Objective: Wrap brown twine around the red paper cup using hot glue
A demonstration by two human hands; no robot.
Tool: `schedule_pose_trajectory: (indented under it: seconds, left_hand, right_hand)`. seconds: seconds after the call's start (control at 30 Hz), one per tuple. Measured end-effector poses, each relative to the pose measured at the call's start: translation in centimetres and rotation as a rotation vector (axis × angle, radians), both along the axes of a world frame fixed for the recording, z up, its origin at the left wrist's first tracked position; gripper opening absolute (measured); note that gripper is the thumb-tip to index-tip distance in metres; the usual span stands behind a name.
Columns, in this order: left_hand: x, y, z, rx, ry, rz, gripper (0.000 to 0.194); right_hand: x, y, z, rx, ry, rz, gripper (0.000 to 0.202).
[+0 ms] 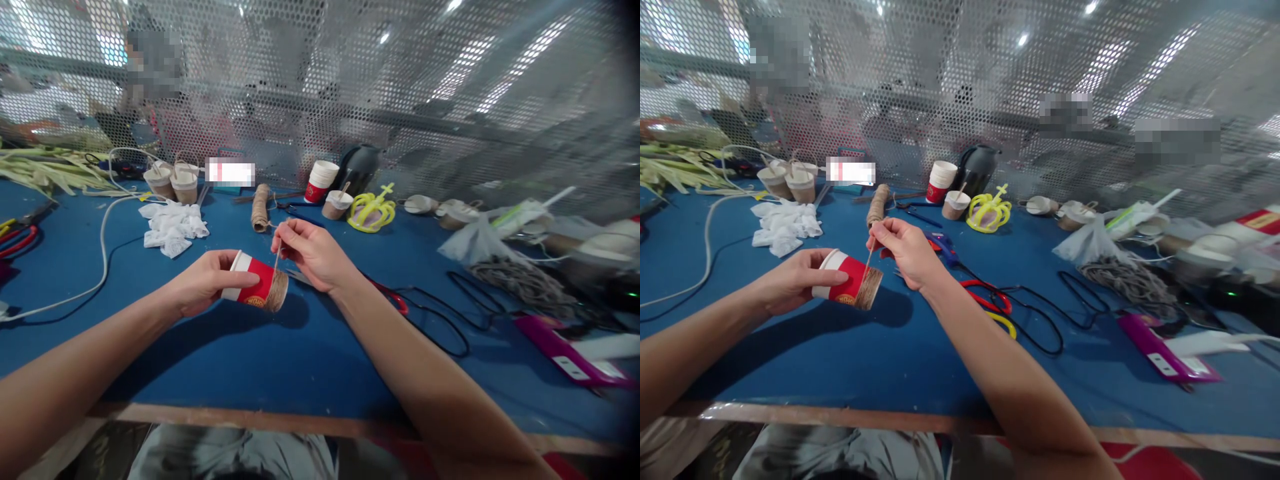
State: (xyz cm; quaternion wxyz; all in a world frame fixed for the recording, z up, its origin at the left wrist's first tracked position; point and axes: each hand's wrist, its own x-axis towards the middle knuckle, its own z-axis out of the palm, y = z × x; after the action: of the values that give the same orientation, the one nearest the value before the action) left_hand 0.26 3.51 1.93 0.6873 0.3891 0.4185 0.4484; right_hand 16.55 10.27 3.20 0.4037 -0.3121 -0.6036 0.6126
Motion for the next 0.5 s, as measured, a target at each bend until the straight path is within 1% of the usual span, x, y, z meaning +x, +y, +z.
schedule_pose_trajectory:
  seconds: [0.23, 0.5]
  left_hand:
    - [0.09, -0.29, 0.32, 0.038, 0.014, 0.031, 0.019]
    - [-0.09, -0.29, 0.26, 0.066, -0.020, 0.053, 0.019]
  right_hand:
    - [-0.11, 0.10, -0.47, -0.018, -0.016, -0.031, 0.022]
    - [-0.19, 0.23, -0.74, -0.036, 0.016, -0.033, 0.022]
